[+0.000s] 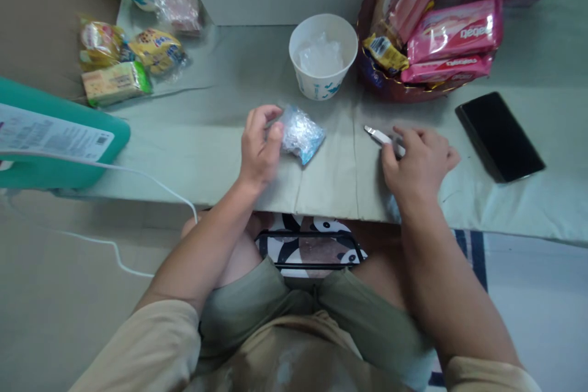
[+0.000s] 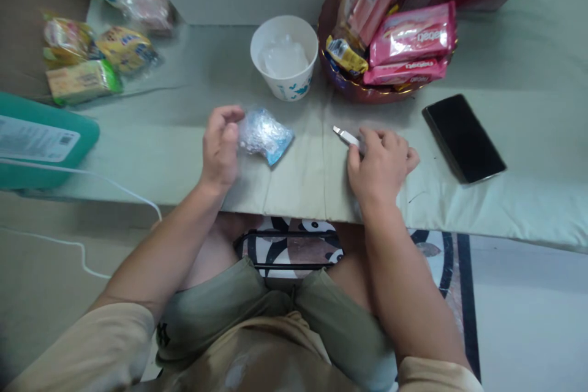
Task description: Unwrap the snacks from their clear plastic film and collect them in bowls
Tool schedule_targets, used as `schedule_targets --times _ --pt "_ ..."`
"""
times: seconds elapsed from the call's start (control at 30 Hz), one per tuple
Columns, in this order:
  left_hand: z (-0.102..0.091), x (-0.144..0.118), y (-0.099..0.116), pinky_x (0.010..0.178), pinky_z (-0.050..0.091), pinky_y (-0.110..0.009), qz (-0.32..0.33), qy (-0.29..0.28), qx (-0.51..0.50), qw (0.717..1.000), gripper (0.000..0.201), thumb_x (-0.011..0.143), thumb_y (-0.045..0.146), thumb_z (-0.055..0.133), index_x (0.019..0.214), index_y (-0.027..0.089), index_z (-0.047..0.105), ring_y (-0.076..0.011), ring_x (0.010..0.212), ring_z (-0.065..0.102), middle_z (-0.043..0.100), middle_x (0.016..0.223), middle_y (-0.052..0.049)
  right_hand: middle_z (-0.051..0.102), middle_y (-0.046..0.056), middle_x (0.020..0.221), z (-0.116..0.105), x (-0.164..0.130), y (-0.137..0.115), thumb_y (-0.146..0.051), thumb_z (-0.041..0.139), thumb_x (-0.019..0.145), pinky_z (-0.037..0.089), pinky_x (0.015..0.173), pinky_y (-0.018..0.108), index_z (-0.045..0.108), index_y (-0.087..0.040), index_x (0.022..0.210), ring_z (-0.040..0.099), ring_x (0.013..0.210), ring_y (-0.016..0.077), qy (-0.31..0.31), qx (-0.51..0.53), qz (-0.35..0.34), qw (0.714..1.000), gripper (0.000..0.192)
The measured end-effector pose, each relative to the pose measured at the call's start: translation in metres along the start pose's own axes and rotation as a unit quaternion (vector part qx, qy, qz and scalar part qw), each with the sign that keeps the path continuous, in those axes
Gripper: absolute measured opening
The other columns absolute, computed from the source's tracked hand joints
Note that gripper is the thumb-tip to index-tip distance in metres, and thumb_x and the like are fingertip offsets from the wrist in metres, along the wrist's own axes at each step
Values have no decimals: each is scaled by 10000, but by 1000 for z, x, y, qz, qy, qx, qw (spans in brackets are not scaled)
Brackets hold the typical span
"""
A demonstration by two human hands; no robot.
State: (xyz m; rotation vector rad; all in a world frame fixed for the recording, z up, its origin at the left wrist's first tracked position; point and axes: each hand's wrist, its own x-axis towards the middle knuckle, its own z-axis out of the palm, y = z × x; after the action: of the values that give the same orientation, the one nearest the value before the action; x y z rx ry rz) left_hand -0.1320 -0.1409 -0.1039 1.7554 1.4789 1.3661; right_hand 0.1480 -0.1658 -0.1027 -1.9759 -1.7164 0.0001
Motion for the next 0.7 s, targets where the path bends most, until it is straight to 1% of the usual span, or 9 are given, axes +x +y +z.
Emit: schedule_targets --times 0.03,0.1,0.2,0.27,0.33,0.37,0.43,0.6,0.7 --pt "-1 2 -3 1007 527 -408 -10 14 -14 1000 464 914 644 586 1126 236 647 -241 1115 664 700 1138 -83 697 145 1103 2 -1 -3 -294 597 866 438 974 566 732 -208 1151 623 1062 336 13 19 -17 1000 326" --pt "-1 6 -7 932 556 -389 -47 14 -30 998 447 835 592 708 1077 221 646 -219 1001 682 707 1065 -68 698 149 1131 5 -4 -13 -269 549 877 468 992 545 688 -204 1193 636 1081 323 2 92 -78 993 351" --pt "1 6 0 753 577 -318 -135 -30 -91 986 249 810 416 741 883 210 622 -166 789 677 693 860 -23 680 163 1268 9 -9 -33 -281 557 864 485 1057 516 616 -202 1288 630 1199 318 -57 200 -174 963 435" --pt "2 4 11 667 576 -290 -202 -82 -170 961 162 831 343 681 817 210 590 -162 743 693 690 799 -13 619 173 1412 11 -12 -46 -326 598 850 465 1106 521 555 -205 1375 575 1322 332 -92 245 -212 942 541" --pt "4 3 21 622 578 -278 -251 -132 -236 929 114 816 295 658 811 210 583 -170 737 716 710 805 -14 618 157 1425 11 -13 -53 -349 616 853 469 1098 519 521 -217 1422 578 1321 330 -125 274 -234 925 592" --pt "4 3 26 610 578 -273 -266 -145 -253 919 98 804 273 656 806 208 582 -169 730 721 714 803 -12 653 141 1369 11 -13 -55 -343 613 863 486 1067 508 527 -226 1420 610 1264 318 -138 283 -236 919 575" --pt "5 4 30 579 564 -254 -282 -131 -261 914 88 786 238 651 777 206 570 -153 681 704 694 754 0 714 104 1203 9 -13 -53 -316 607 883 520 981 473 586 -238 1358 661 1102 285 -144 293 -223 919 482" --pt "4 10 20 481 482 -231 -275 -42 -186 942 125 799 219 629 725 218 529 -125 564 607 594 656 22 706 54 910 -5 -8 -32 -334 631 897 524 808 392 736 -237 1039 645 838 227 -103 279 -147 943 202" --pt "-1 15 3 474 450 -246 -240 -11 -124 963 144 810 242 631 723 228 517 -127 552 557 565 648 17 693 39 818 -14 -5 -16 -348 613 895 516 787 375 737 -240 895 636 779 210 -93 244 -103 960 164"
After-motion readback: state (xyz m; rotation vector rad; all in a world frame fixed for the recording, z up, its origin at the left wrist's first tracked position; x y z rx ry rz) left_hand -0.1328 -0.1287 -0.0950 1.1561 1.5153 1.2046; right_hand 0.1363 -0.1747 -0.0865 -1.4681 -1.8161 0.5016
